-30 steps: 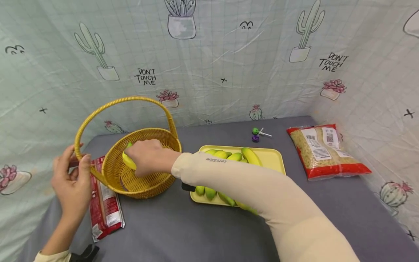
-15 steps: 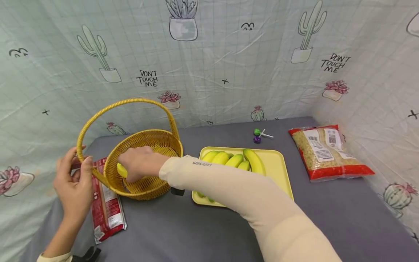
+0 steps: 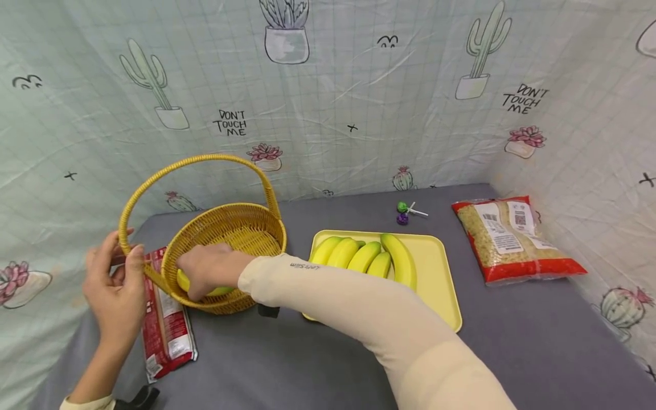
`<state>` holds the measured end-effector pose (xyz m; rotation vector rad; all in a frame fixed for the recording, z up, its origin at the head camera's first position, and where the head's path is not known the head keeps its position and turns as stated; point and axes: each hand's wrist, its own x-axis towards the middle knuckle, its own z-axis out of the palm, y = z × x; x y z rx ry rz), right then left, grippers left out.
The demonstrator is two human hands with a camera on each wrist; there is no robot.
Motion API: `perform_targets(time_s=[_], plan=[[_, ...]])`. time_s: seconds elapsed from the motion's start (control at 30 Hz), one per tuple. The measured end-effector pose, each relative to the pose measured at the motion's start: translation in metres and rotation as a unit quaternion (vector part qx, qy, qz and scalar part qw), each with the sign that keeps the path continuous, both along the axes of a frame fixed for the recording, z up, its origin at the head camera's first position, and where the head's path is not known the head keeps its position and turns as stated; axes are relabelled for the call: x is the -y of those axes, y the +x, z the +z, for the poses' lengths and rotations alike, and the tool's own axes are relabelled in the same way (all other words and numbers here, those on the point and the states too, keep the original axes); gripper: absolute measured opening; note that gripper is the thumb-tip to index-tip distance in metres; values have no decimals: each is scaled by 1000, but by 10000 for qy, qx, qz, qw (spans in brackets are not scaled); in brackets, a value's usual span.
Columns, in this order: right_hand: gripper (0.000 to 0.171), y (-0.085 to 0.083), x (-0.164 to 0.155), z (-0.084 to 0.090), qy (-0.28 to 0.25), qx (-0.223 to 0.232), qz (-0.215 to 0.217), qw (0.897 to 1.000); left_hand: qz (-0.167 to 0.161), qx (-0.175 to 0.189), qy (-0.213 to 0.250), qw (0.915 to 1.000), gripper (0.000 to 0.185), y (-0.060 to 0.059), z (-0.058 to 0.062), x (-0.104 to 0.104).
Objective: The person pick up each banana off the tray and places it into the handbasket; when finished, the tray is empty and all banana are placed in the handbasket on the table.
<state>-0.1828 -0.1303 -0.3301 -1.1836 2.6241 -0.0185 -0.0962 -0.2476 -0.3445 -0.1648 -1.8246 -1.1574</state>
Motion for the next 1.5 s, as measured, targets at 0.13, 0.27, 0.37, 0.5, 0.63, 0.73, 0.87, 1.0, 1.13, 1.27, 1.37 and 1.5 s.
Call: perform_targets(time_s=[0.13,0.27,0.37,0.5,0.63,0.73,0.87,1.0,1.13,1.27,1.37,1.5], plan=[[60,-2,2,-2,73,70,30,9999,32,-45,12,10000,30,-1,0,-1],[71,-5,0,-4,169,185,64,9997,-19,-54,50,10000,30,-3,0,-2],[74,-7,-3,-6,157,301,118,9994,-55,-75,106,9999,30,-2,-1,-1],[68,-8,-5,-9,64,396,223,9989,-46,-110,126,9999,30,-2,-3,-1],[66,-9,-12,-8,62,321,208,9993,-53,-105,137,9998,30,-1,-4,-1],[67,-9,-18,-6,86,248,199,9995,-36,-58,155,9999,30,0,-5,-1],[66,-6,-28,-2,105,88,274,9995,11,-6,134,9999,30,1,-5,-1],[65,2,-40,-1,57,-257,393,9989,42,-2,102,9999,30,1,-5,-2],[65,9,-54,0,-222,-550,527,9968,59,-35,85,9999,30,1,-3,-1],[66,9,-73,1,-688,-620,568,9941,65,16,95,9999,30,1,-3,0],[66,8,-89,3,-1022,-762,640,9898,71,110,53,9999,30,2,-4,1],[66,10,-111,6,-1353,-935,603,9845,121,158,-2,9998,31,4,-4,-1]])
